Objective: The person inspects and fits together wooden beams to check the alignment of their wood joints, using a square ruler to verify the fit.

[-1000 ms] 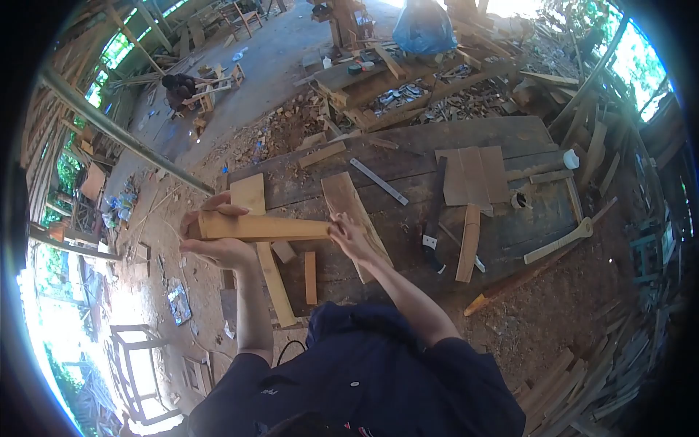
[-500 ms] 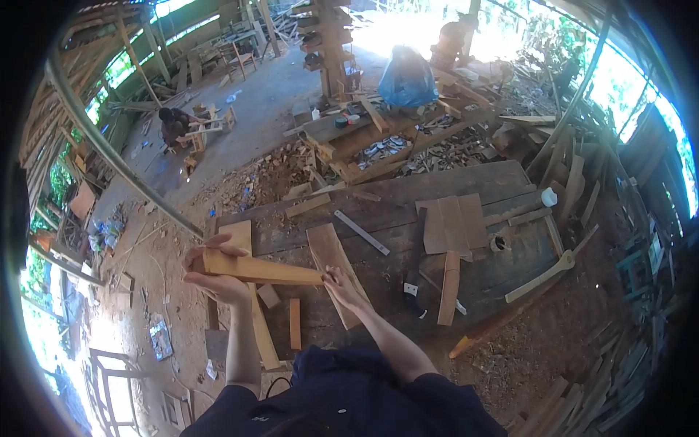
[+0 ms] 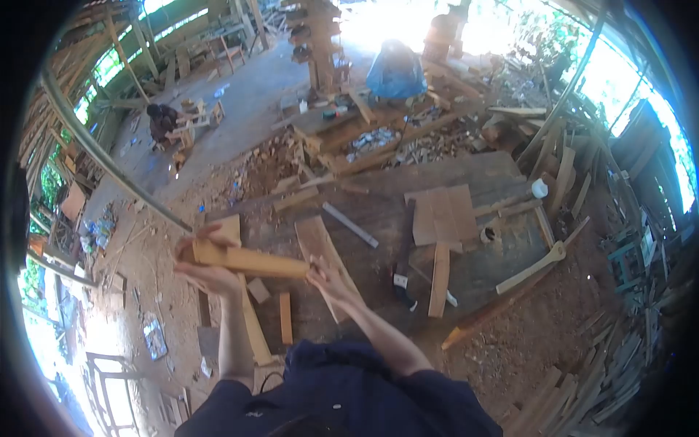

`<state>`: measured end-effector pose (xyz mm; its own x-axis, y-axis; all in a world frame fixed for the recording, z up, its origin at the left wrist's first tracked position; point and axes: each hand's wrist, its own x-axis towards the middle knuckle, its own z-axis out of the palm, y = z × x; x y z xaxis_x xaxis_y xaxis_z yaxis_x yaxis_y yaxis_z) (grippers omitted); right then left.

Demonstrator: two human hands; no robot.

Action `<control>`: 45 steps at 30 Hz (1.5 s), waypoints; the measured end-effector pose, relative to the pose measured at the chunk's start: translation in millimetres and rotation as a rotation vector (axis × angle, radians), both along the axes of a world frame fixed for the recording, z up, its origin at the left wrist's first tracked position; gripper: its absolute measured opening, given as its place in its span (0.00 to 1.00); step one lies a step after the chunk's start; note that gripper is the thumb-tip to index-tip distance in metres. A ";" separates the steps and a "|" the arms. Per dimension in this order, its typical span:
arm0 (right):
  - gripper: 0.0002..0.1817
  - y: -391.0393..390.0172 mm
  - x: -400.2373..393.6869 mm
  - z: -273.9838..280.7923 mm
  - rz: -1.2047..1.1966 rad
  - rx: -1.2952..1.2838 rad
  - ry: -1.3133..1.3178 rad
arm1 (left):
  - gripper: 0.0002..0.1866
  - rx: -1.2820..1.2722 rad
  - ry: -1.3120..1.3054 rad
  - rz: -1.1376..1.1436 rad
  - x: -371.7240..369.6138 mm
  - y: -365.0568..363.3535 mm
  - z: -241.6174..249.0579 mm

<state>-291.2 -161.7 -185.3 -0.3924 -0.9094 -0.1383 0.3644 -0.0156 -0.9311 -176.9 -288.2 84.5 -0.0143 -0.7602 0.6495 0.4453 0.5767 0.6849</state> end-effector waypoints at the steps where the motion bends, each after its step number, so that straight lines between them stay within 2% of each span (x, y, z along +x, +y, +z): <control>1: 0.36 4.9 -1.4 17.1 0.037 0.029 0.128 | 0.37 0.033 0.034 -0.036 -1.9 -0.3 0.3; 2: 0.36 8.0 -2.3 49.3 0.088 0.058 0.253 | 0.37 0.071 0.067 -0.061 -2.4 -1.0 -0.6; 4: 0.36 8.2 14.7 81.6 0.090 -0.147 0.322 | 0.37 0.122 0.019 0.008 4.3 -8.4 -10.9; 6: 0.36 2.6 6.0 62.4 0.078 -0.163 0.686 | 0.36 0.057 -0.016 0.020 4.5 -11.4 -6.5; 7: 0.36 0.4 3.5 56.9 0.097 -0.148 0.663 | 0.36 0.078 -0.036 0.035 7.7 -13.0 -3.0; 9: 0.36 -3.6 -3.5 51.1 0.091 0.044 0.442 | 0.34 0.009 -0.037 -0.051 9.7 -15.6 2.4; 10: 0.38 -5.0 -0.4 50.3 0.064 -0.011 0.655 | 0.34 0.021 0.039 -0.127 9.5 -14.5 1.3; 11: 0.38 -5.5 8.8 67.0 0.084 -0.008 0.656 | 0.34 0.029 0.042 -0.110 8.6 -14.1 1.1; 13: 0.40 -0.5 30.3 116.5 0.021 -0.220 0.491 | 0.33 -0.035 0.090 -0.138 7.3 -12.1 -0.3; 14: 0.41 -7.0 23.9 104.5 0.014 -0.277 0.672 | 0.33 0.004 0.096 -0.141 8.1 -11.4 -1.3; 15: 0.41 -11.1 19.1 86.8 0.019 -0.273 0.670 | 0.33 0.009 0.095 -0.137 9.3 -13.2 -1.9; 16: 0.41 -15.0 12.0 64.3 0.012 -0.161 0.631 | 0.32 -0.004 0.046 -0.074 9.8 -17.5 -1.7; 17: 0.41 -18.3 8.9 64.5 0.006 -0.052 0.595 | 0.32 -0.019 0.001 -0.008 10.4 -20.5 -1.5; 18: 0.41 -19.2 10.2 64.1 0.015 -0.054 0.601 | 0.32 -0.037 -0.021 -0.038 12.2 -19.8 -2.1; 20: 0.41 -19.1 20.8 102.2 -0.030 -0.318 0.703 | 0.32 -0.093 0.003 -0.074 9.5 -17.9 -1.9; 23: 0.41 -18.8 23.8 125.1 -0.050 -0.407 0.779 | 0.32 -0.136 0.004 -0.103 8.3 -9.9 0.5; 24: 0.41 -19.1 20.8 112.9 -0.050 -0.405 0.778 | 0.32 -0.117 -0.047 -0.061 8.9 -7.1 4.2; 25: 0.42 -21.0 12.1 89.8 -0.029 -0.239 0.697 | 0.32 -0.099 -0.094 -0.016 9.3 -5.2 7.6; 26: 0.42 -23.9 8.9 90.6 -0.008 -0.076 0.615 | 0.32 -0.101 -0.090 -0.014 8.8 -7.4 5.0; 27: 0.42 -23.7 9.2 90.7 -0.005 -0.079 0.621 | 0.32 -0.142 -0.041 -0.085 6.6 -11.3 -0.4; 29: 0.42 -18.4 25.2 140.5 -0.023 -0.390 0.713 | 0.32 -0.177 0.006 -0.146 5.0 -10.0 -4.6; 32: 0.41 -11.1 37.3 171.5 -0.045 -0.469 0.718 | 0.31 -0.183 0.059 -0.193 2.3 0.3 -4.6; 33: 0.41 -12.5 34.3 151.5 -0.054 -0.465 0.715 | 0.32 -0.199 0.019 -0.153 3.9 -1.9 -2.5; 35: 0.43 -19.9 17.7 98.1 -0.020 -0.154 0.537 | 0.32 -0.220 -0.013 -0.111 6.3 -3.6 -1.4; 36: 0.46 -18.1 15.8 101.2 0.000 -0.142 0.570 | 0.33 -0.238 0.003 -0.140 7.1 -3.2 -2.3; 37: 0.46 -17.1 20.3 119.3 0.000 -0.145 0.575 | 0.34 -0.257 0.021 -0.164 6.7 -3.4 -2.1; 40: 0.47 -1.0 51.3 208.4 -0.003 -0.539 0.714 | 0.33 -0.267 0.067 -0.222 3.5 12.0 -0.4; 43: 0.42 -8.6 44.2 169.0 -0.054 -0.475 0.633 | 0.35 -0.228 0.031 -0.179 4.5 9.4 -1.6; 44: 0.42 -8.6 39.7 151.1 -0.023 -0.312 0.441 | 0.35 -0.241 0.038 -0.172 5.8 11.2 -2.0; 45: 0.42 -2.8 35.7 142.8 -0.015 -0.338 0.445 | 0.34 -0.137 -0.034 -0.161 10.9 16.0 -2.5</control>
<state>-255.5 -164.4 -42.6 -0.3595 -0.8682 0.3420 -0.0654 -0.3421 -0.9374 -166.0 -272.3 82.1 -0.1521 -0.6512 0.7435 0.5173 0.5886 0.6213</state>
